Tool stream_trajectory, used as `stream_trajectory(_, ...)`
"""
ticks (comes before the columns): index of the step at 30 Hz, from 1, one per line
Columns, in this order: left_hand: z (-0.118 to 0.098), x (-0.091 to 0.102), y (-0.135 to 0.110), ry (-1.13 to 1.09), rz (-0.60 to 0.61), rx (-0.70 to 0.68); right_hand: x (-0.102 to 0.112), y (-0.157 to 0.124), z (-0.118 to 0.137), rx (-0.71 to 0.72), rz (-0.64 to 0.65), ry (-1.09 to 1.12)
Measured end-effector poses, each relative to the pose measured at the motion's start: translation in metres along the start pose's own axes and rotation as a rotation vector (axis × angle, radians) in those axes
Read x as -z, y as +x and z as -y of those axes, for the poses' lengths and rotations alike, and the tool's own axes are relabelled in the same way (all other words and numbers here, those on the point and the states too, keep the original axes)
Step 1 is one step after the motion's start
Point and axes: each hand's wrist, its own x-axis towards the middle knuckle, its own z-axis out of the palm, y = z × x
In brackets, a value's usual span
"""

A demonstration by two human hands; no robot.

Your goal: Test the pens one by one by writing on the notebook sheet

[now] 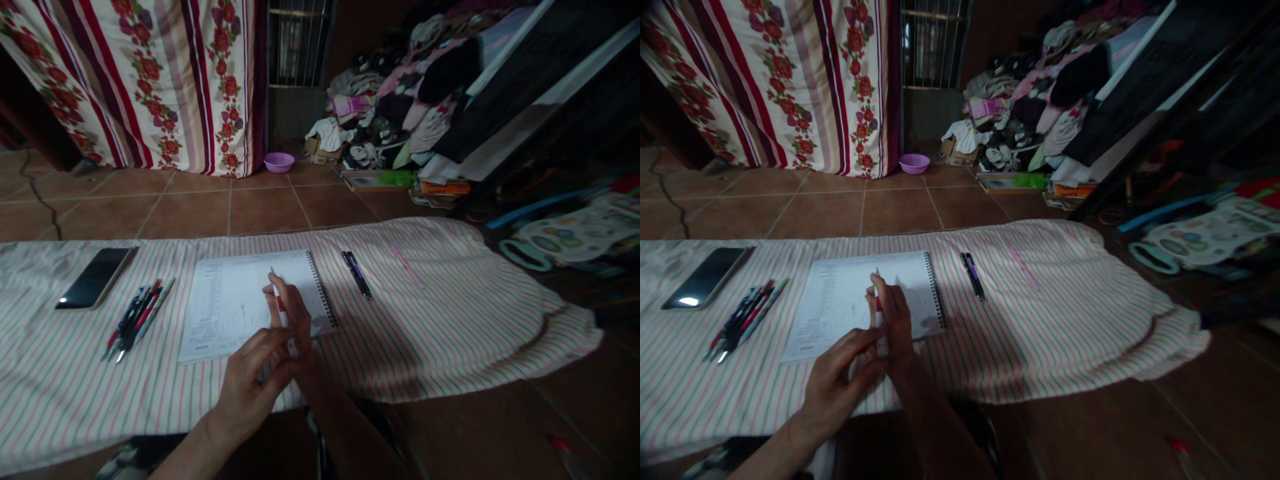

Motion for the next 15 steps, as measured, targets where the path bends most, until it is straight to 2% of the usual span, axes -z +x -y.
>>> stream_trajectory(15, -0.0032, -0.0015, -0.0057, 0.034, 0.091, -0.006, -0.0003, -0.0003, -0.0025, -0.038, -0.044, 0.071)
